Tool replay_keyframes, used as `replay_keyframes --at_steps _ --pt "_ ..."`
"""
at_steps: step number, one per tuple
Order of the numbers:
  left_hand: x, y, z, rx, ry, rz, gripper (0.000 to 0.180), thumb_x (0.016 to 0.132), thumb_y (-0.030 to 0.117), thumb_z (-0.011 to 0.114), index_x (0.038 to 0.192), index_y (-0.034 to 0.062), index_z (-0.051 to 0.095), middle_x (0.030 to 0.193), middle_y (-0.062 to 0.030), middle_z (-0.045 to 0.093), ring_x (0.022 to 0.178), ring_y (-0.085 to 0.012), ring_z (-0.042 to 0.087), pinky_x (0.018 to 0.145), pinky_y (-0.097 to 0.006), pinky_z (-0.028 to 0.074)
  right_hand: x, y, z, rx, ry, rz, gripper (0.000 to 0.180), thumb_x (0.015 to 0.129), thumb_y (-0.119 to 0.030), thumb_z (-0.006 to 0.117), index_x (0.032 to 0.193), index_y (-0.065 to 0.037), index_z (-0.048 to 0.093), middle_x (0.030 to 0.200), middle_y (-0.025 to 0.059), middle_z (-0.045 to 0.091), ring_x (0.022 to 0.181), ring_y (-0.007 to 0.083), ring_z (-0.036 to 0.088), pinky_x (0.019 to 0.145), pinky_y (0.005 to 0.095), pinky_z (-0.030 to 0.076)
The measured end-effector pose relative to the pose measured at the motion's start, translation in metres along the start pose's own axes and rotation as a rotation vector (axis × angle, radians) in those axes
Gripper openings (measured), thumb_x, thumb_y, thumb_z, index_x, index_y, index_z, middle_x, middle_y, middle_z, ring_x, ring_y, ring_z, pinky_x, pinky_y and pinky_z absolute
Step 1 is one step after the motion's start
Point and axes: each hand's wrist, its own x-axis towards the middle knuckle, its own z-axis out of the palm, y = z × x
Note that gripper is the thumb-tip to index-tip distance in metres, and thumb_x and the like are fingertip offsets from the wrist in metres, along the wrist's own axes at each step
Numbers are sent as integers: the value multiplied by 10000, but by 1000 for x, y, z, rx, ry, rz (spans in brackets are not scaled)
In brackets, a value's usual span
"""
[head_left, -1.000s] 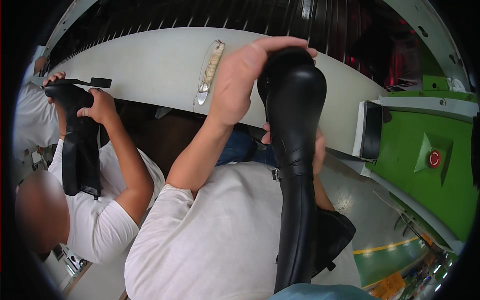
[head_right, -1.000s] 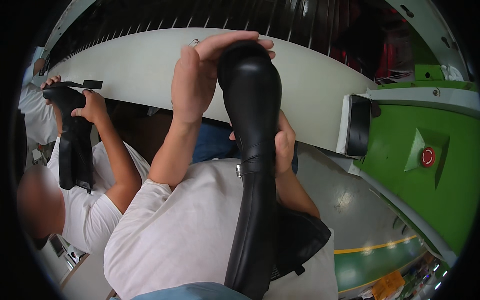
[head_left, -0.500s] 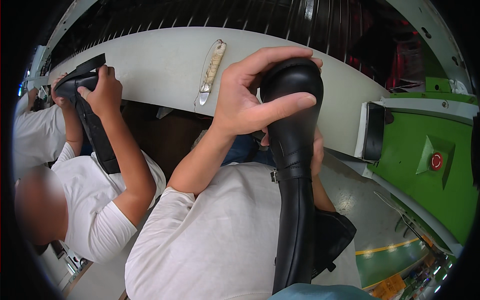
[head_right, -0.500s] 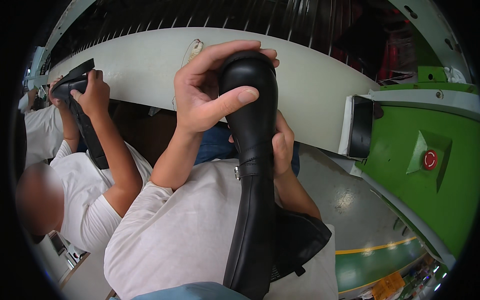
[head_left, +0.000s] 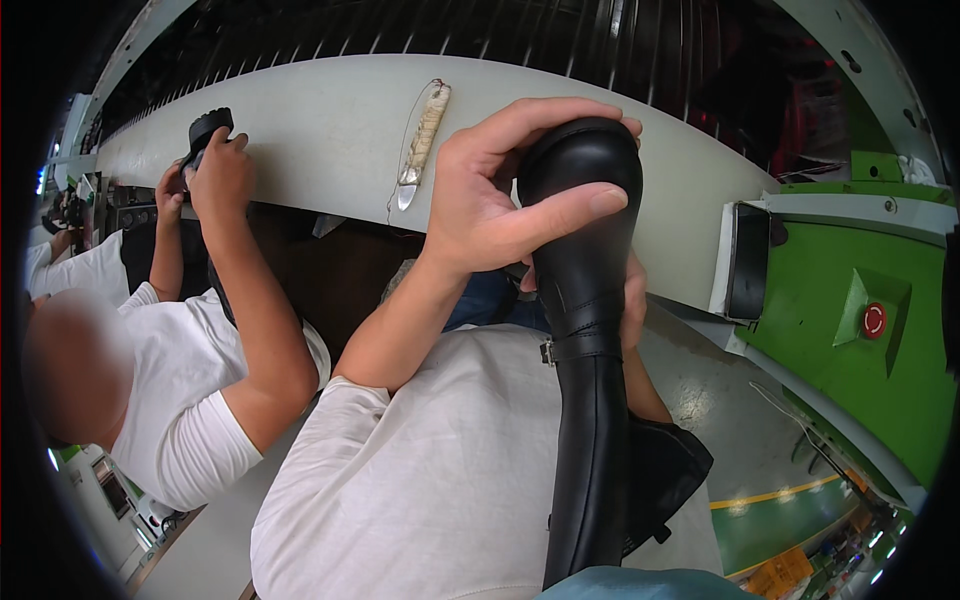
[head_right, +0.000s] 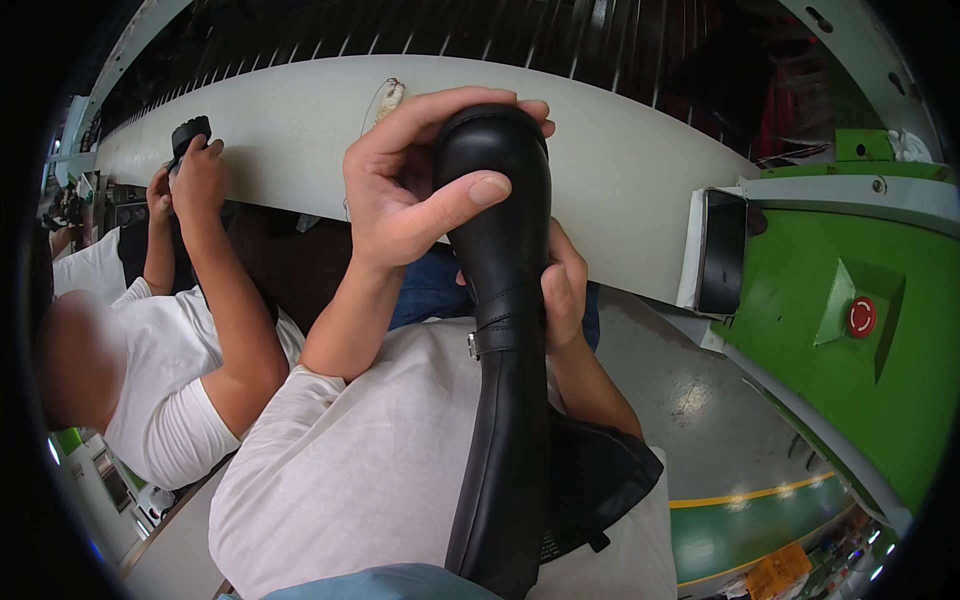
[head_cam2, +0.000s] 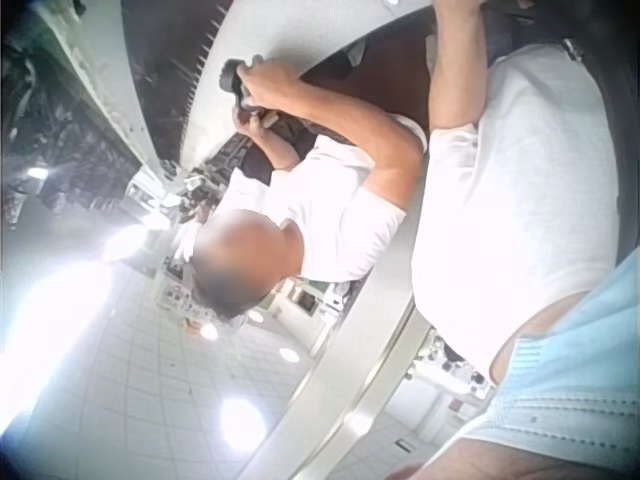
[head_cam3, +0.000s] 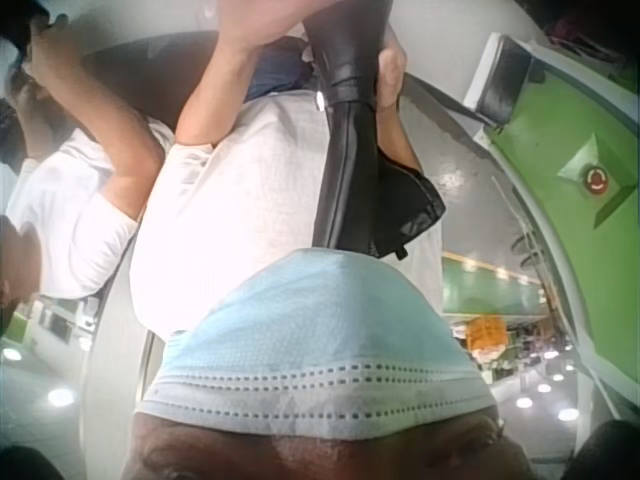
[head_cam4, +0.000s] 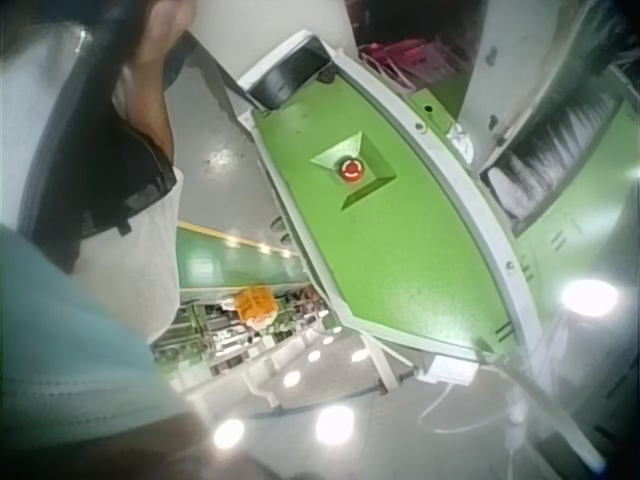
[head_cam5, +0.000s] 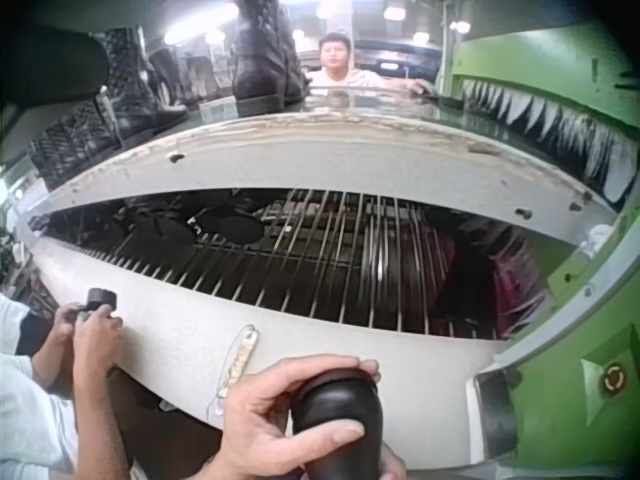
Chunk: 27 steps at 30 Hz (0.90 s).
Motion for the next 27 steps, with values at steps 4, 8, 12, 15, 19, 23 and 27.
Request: replay_keyframes --at_steps 4,8,12,15,19,23,27 --pt "-1 0 0 10 8 5 551 914 39 863 1426 -102 714 1276 -294 826 1168 -363 832 1010 -471 701 -1 2 -1 -8 -2 11 977 1093 -765 496 1454 142 530 1105 252 767 923 252 801 806 364 657" --pt "-3 5 3 -6 36 -21 555 915 40 858 1432 -101 712 1258 -294 830 1160 -364 833 1013 -467 698 -2 5 -2 10 -4 11 985 1088 -774 512 1449 142 532 1105 253 767 915 251 799 797 363 656" --pt "-5 5 6 -10 51 -13 549 922 54 852 1433 -96 717 1240 -298 834 1149 -362 836 1017 -463 693 -2 0 3 32 9 8 975 1085 -764 519 1446 143 535 1113 255 764 924 253 798 798 365 655" --pt "-6 8 6 -17 47 -18 543 931 67 844 1434 -94 720 1231 -300 835 1142 -359 837 1017 -462 690 -2 -7 8 27 9 19 999 1065 -780 518 1451 141 548 1142 258 758 958 268 793 830 377 651" --pt "-9 11 8 -30 65 -38 536 938 72 837 1433 -94 720 1228 -304 834 1129 -351 838 1011 -461 690 -4 -5 3 17 -33 44 1064 1028 -831 499 1462 138 569 1191 266 751 1003 297 787 880 401 646" --pt "-8 16 8 -50 50 -32 515 950 77 842 1424 -84 725 1225 -284 841 1112 -337 839 994 -451 691 -5 -15 12 -41 20 32 1084 1023 -854 476 1466 132 569 1186 262 748 994 292 788 860 409 648" --pt "0 40 9 142 -12 -26 531 949 88 859 1433 -76 717 1240 -263 843 1103 -325 838 994 -436 688 -4 -36 11 -229 38 9 1103 1025 -872 464 1498 119 560 1235 255 743 1032 289 790 893 407 644"
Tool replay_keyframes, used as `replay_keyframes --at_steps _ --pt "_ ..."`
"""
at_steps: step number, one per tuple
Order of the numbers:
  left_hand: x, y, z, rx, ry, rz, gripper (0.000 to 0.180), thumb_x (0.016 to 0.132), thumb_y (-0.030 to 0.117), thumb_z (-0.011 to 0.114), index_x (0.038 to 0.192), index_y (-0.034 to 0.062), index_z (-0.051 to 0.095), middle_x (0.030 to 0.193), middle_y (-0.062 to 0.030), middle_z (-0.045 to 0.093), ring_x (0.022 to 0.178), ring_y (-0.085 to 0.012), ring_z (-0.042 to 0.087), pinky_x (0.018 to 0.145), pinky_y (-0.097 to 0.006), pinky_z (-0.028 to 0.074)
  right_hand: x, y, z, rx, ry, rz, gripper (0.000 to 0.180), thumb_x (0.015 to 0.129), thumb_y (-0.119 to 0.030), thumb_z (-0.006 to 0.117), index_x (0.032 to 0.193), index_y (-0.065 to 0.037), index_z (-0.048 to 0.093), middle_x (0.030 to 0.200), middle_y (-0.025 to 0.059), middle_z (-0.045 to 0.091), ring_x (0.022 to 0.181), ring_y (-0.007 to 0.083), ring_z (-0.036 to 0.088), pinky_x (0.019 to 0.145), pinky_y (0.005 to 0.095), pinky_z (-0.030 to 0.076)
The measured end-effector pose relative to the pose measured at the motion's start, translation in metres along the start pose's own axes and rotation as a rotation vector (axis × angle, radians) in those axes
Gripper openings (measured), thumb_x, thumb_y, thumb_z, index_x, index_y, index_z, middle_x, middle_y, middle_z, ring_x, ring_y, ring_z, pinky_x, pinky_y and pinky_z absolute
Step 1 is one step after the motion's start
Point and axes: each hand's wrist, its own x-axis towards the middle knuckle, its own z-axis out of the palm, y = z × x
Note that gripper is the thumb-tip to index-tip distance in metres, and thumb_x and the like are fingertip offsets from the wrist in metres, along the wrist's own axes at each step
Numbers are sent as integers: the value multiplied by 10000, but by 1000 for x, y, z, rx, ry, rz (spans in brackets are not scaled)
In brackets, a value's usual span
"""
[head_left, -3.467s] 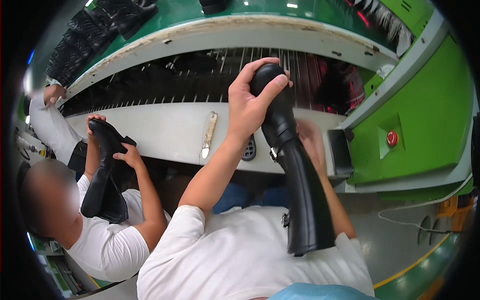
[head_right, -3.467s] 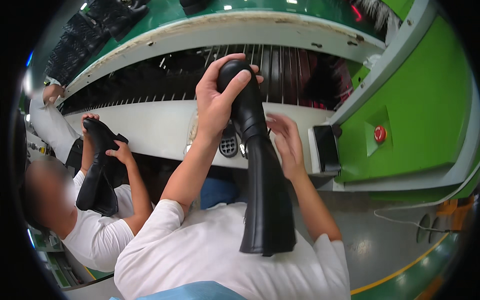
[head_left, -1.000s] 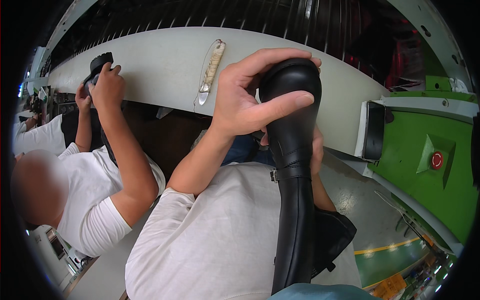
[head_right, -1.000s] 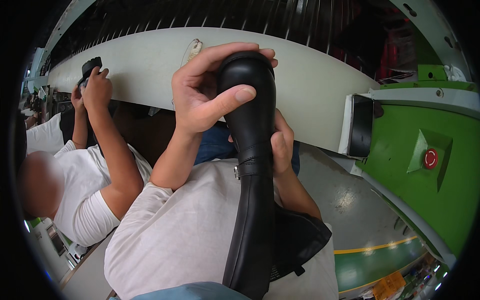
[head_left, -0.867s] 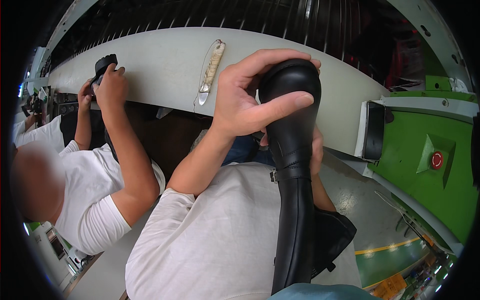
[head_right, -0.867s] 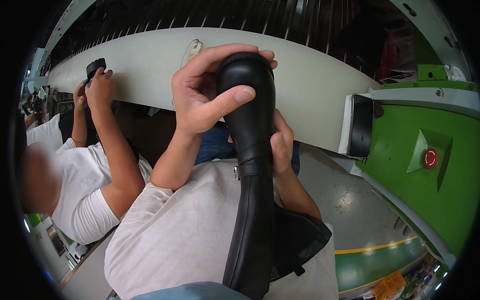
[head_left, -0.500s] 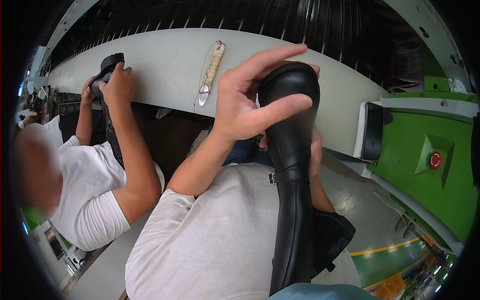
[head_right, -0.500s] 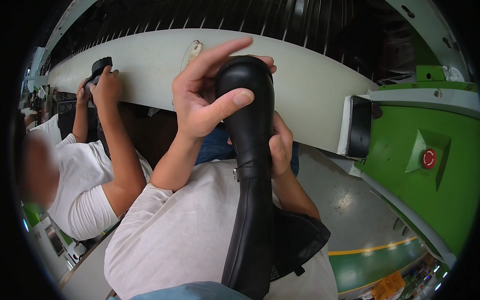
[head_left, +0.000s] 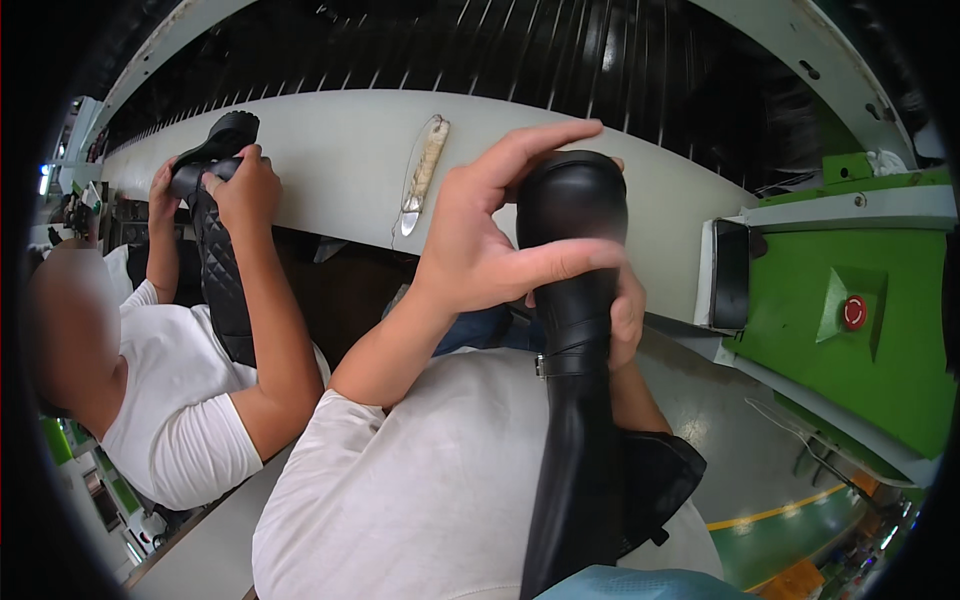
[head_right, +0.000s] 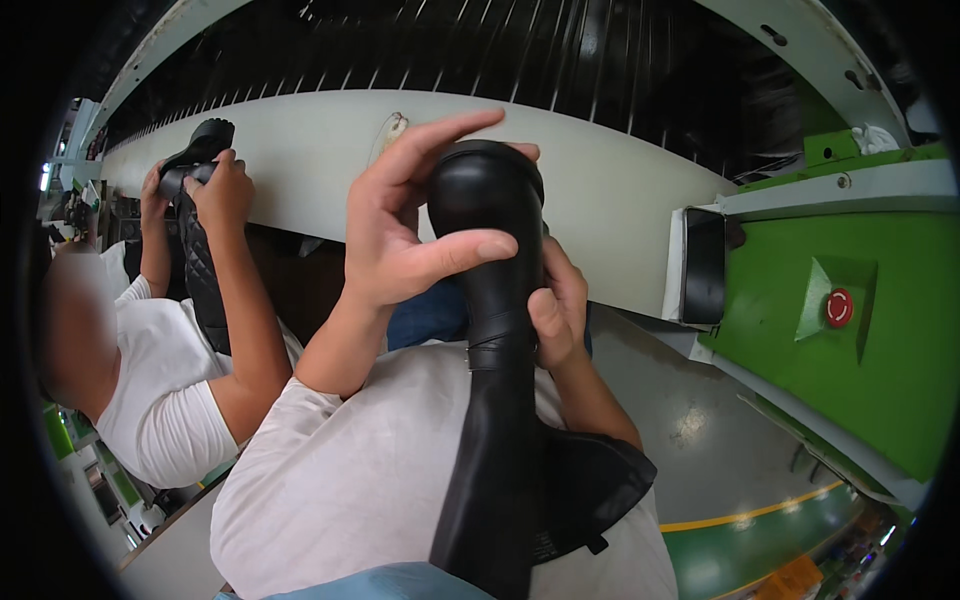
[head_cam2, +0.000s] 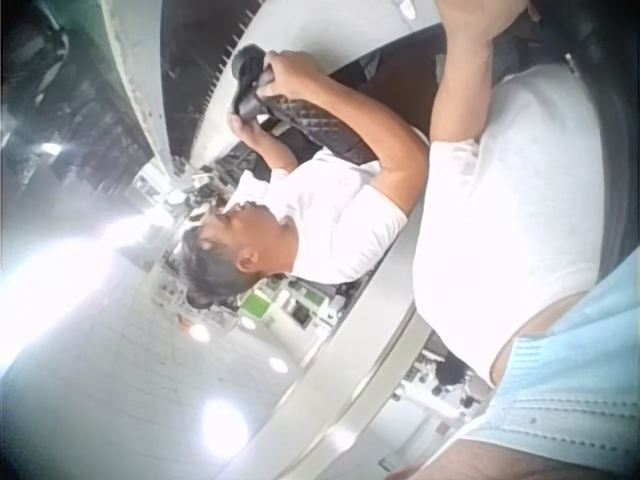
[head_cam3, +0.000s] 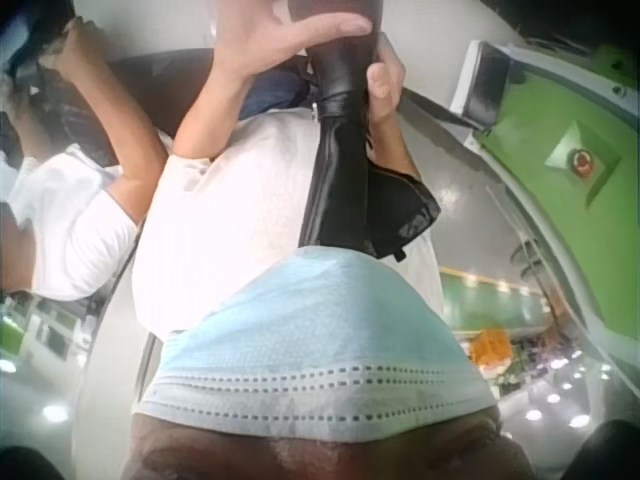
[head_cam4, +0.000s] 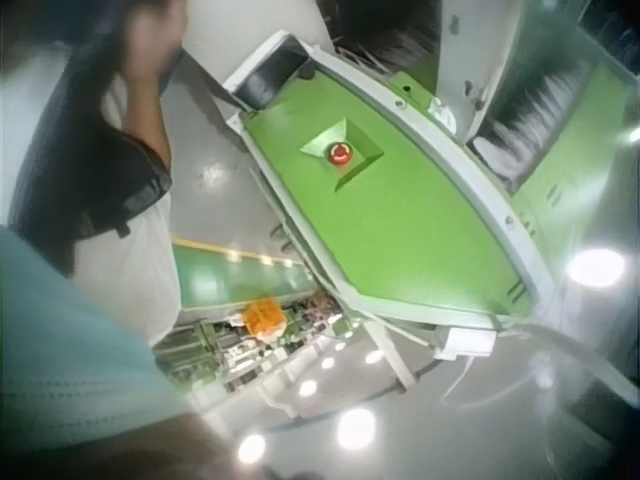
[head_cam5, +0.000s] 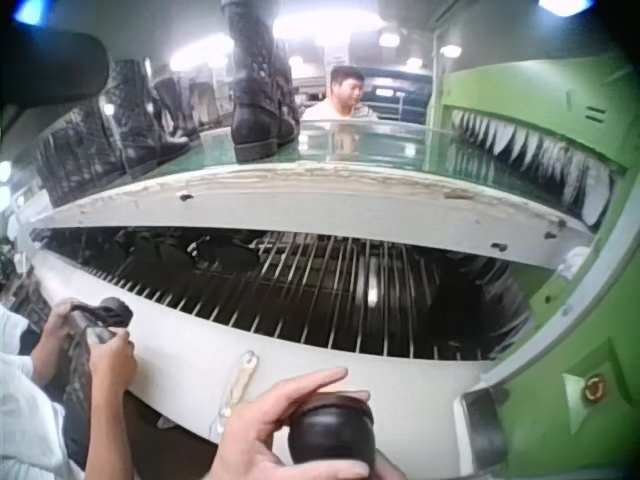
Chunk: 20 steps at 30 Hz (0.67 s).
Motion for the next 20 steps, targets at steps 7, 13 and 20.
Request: replay_keyframes --at_steps 7,13,20 --pt "1 8 -2 -47 35 7 481 923 119 876 1325 -95 719 1197 -273 828 1094 -332 830 1000 -459 675 -3 10 -9 -117 97 -168 958 1117 -713 540 1577 128 540 1302 232 754 1176 290 759 1066 392 582" --pt "-12 3 -7 -143 188 7 504 987 205 842 1373 -75 681 1224 -290 807 1094 -362 820 1008 -490 673 -28 51 -8 -448 349 -543 662 1065 -324 774 1544 108 623 1412 272 718 1272 360 724 1123 441 573" --pt "-29 -19 -14 -299 179 -93 624 1011 219 831 1508 -46 562 1437 -358 743 1267 -418 779 1142 -530 611 -9 13 -21 -859 338 -568 627 861 71 874 1470 43 726 1425 233 704 1297 344 708 1147 414 571"
